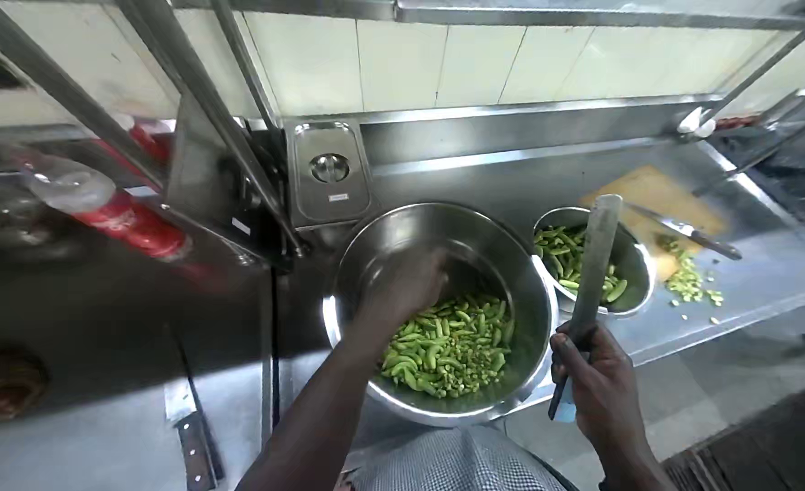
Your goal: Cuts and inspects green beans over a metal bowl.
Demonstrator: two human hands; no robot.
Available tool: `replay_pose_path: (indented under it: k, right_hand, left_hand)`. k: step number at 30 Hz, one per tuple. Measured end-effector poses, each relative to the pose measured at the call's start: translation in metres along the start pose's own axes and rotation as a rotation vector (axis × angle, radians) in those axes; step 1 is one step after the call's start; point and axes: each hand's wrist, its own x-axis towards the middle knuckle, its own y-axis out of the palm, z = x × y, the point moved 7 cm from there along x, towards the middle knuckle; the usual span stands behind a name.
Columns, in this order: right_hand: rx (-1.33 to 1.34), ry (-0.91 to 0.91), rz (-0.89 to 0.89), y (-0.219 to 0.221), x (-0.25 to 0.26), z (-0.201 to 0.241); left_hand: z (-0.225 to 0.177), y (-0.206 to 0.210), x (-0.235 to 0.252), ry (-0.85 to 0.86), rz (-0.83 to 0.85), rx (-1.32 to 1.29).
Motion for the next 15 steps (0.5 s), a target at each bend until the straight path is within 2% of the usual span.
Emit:
replay_pose_path:
  k: [3,6,9,12,15]
  right_hand:
    - [0.020,0.015,0.050,-0.004,0.010,-0.006]
    - [0.034,0.032,0.117,-0.012,0.017,-0.018]
    - [0.064,0.043,0.160,-0.025,0.024,-0.029]
    - [0.077,0.081,0.171,-0.045,0.033,-0.044]
    - [0.053,0.112,0.192,-0.061,0.043,-0.059]
  left_hand:
    - [0.021,0.088,0.022,-0.024,0.354,0.156]
    - [0.039,0.133,0.019,-0.124,0.531,0.231]
    - [0.050,0.141,0.017,-0.223,0.526,0.254]
    - [0.048,0.132,0.019,-0.268,0.497,0.248]
    - [0.005,0.090,0.002,-0.271,0.294,-0.027]
